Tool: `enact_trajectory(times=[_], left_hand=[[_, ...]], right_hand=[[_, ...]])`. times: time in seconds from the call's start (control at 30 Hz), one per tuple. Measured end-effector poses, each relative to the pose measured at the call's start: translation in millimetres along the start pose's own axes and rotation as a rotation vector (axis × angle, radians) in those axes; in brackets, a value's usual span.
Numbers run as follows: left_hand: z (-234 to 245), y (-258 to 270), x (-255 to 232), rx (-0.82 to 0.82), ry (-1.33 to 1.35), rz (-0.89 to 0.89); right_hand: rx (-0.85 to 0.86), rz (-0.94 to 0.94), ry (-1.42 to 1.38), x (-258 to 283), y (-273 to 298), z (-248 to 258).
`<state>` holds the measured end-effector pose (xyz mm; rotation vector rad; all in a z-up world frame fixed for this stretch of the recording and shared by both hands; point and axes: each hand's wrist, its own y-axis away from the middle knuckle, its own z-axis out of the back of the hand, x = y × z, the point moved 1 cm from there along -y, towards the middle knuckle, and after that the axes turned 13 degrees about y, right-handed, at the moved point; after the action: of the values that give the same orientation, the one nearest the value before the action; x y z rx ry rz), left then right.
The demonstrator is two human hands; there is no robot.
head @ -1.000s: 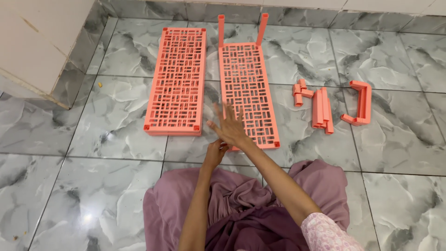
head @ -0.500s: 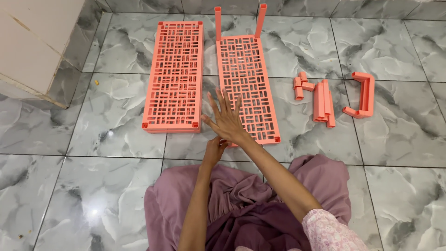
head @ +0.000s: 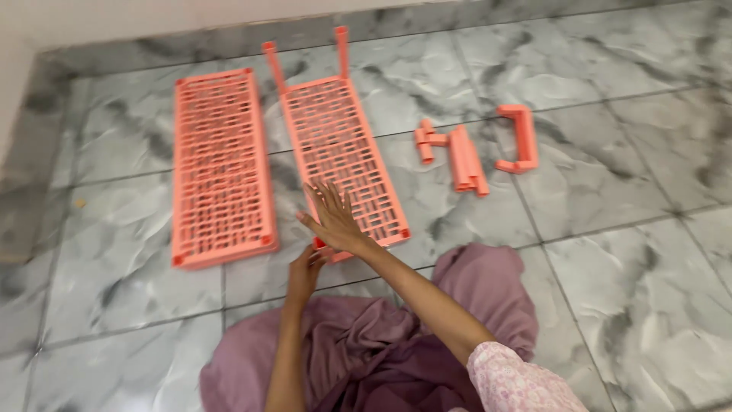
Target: The person assembles a two-tier pink plastic storage rack by inserting legs into the bottom shelf, stacking the top shelf, and securing the structure with corner connectors. The person works on a tiled floor and completes the assembly by the end of the clip.
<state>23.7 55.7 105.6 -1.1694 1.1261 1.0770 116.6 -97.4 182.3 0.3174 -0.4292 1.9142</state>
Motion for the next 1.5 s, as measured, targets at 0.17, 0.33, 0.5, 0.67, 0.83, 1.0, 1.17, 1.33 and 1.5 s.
enact_trajectory(times=[0.17, 0.33, 0.5, 0.67, 0.83, 1.0, 1.17, 1.33, 1.5], left_hand=[[6, 8, -13, -0.008, -0.147, 0.049], [-7, 15, -22, -0.111, -0.203, 0.126], [-41, 33, -30, -0.323, -0.162, 0.062], [-62, 36, -38, -0.459, -0.116, 0.134], [-62, 35, -35, -0.476, -0.147, 0.139], [-61, 35, -29, -0.488, -0.205, 0.150], [-63, 33, -29, -0.490, -0.182, 0.086], [-50, 26, -26, -0.537, -0.214, 0.315], [-36, 27, -15, -0.549, -0.126, -0.078]], right_hand=[[-0.445, -0.204, -0.310, -164, 26, 4], [-0.594, -0.622, -0.125, -309, 103, 59], [-0.356, -0.949, 0.083, -341, 147, 91], [-0.187, -0.912, 0.343, -339, 131, 87], [-0.199, -0.954, 0.458, -342, 110, 59], [-0.274, -0.949, 0.528, -343, 105, 45], [-0.413, -0.906, 0.375, -337, 106, 63], [-0.741, -0.749, 0.207, -303, 117, 107], [-0.788, -0.576, 0.020, -241, 128, 145]])
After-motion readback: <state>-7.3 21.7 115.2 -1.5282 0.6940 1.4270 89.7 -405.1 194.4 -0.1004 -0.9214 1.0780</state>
